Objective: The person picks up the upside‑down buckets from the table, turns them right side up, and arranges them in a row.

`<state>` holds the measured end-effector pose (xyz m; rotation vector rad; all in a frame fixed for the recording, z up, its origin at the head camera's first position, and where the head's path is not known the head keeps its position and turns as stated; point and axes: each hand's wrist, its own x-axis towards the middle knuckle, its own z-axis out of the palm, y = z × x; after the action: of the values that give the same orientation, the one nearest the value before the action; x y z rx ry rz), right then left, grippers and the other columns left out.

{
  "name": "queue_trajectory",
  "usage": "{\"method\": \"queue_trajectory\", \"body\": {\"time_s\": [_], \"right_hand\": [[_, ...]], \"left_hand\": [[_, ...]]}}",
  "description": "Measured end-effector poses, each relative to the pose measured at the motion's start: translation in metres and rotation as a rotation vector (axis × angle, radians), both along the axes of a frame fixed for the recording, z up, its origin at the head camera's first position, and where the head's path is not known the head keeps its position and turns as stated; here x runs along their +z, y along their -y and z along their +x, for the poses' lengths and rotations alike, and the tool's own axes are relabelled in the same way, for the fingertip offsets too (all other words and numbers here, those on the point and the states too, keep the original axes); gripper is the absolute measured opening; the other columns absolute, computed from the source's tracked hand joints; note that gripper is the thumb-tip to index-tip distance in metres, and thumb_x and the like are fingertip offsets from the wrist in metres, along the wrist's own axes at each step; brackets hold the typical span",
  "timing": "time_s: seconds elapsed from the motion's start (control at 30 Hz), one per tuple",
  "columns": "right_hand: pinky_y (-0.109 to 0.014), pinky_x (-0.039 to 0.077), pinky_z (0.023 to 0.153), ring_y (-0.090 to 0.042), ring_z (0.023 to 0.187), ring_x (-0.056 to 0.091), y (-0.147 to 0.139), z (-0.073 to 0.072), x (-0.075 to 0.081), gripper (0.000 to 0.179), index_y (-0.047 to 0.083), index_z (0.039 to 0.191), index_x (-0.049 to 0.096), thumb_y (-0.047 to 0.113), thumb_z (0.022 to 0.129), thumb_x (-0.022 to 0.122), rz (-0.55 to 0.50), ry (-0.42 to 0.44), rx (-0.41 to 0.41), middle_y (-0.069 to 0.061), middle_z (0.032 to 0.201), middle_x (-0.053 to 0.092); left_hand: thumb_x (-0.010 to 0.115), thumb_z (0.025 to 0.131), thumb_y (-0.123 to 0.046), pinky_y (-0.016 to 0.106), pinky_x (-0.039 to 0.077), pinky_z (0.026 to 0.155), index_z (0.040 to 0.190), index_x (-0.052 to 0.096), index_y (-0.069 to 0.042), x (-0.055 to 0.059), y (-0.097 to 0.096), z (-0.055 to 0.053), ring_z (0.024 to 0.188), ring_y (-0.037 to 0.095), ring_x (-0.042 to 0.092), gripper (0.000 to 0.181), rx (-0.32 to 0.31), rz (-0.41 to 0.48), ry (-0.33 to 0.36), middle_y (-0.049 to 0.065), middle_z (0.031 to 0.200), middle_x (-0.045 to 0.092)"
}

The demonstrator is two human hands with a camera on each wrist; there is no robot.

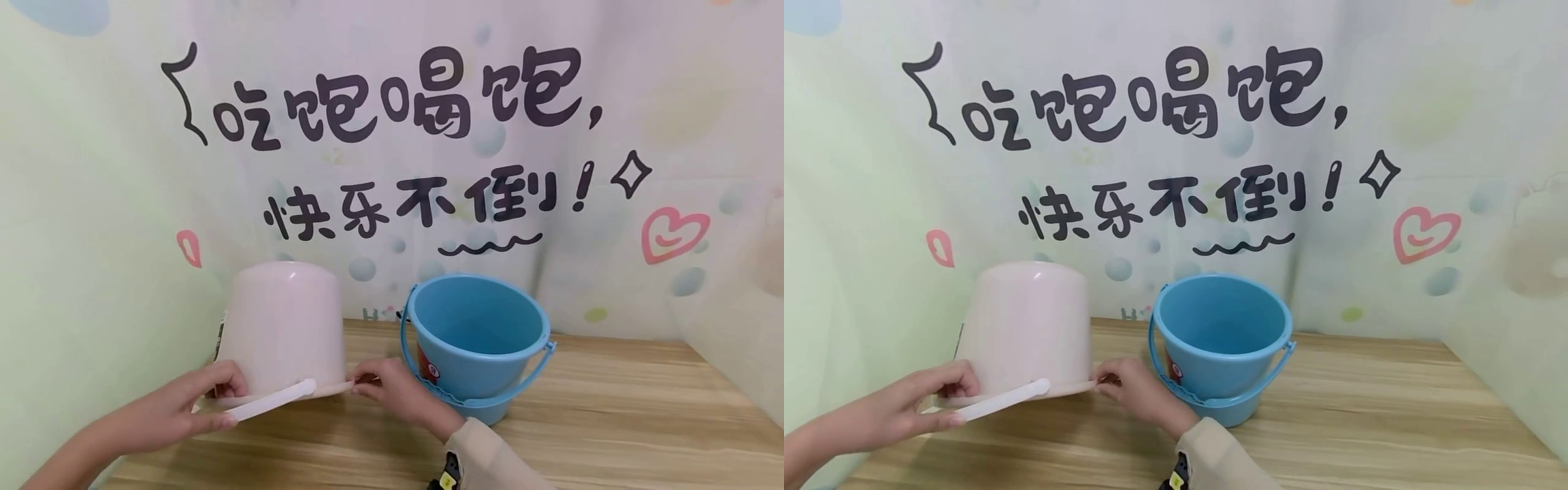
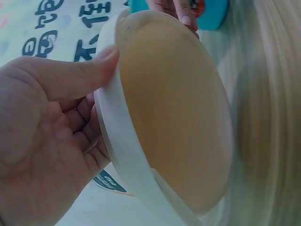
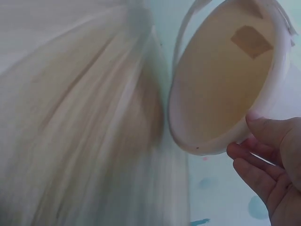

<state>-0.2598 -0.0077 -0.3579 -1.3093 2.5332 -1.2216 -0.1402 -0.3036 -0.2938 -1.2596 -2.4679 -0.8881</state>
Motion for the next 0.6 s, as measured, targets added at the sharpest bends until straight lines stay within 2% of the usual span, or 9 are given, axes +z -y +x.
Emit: {"method": "queue_trajectory", "body": {"time_s": [0.1,0.3,0.47,0.6], "right_hand": [[-0.017,0.048,0.071,-0.001,0.08,0.058,-0.002,0.004,0.007,0.013,0.01,0.097,0.068,0.01,0.085,0.063,-0.043,0.012,-0.013,0.005,0.091,0.065],[-0.017,0.048,0.066,-0.002,0.075,0.059,-0.006,0.013,0.023,0.012,0.01,0.096,0.068,0.013,0.086,0.062,-0.069,-0.047,-0.067,0.005,0.086,0.065],[-0.018,0.048,0.068,-0.003,0.078,0.061,-0.009,0.018,0.035,0.016,0.011,0.1,0.068,0.018,0.087,0.06,-0.068,-0.097,-0.129,0.004,0.09,0.066],[-0.02,0.049,0.071,-0.003,0.082,0.061,-0.01,0.019,0.044,0.021,0.013,0.105,0.067,0.02,0.088,0.06,-0.084,-0.124,-0.153,0.003,0.096,0.067]], "left_hand": [[0.066,0.079,0.002,0.025,0.037,0.062,0.1,0.048,-0.016,0.008,0.001,0.0,0.079,0.008,0.046,0.033,-0.028,0.021,0.036,-0.007,0.087,0.05],[0.061,0.079,0.011,0.026,0.037,0.056,0.1,0.049,-0.014,0.021,0.001,-0.002,0.074,0.01,0.045,0.034,-0.098,0.063,0.119,-0.003,0.081,0.049],[0.05,0.082,0.017,0.029,0.037,0.053,0.102,0.05,-0.009,0.033,0.001,-0.005,0.071,0.015,0.044,0.032,-0.153,0.121,0.289,0.003,0.078,0.047],[0.044,0.084,0.017,0.032,0.036,0.053,0.103,0.048,-0.004,0.041,0.002,-0.008,0.07,0.019,0.042,0.028,-0.189,0.156,0.386,0.007,0.078,0.044]]}}
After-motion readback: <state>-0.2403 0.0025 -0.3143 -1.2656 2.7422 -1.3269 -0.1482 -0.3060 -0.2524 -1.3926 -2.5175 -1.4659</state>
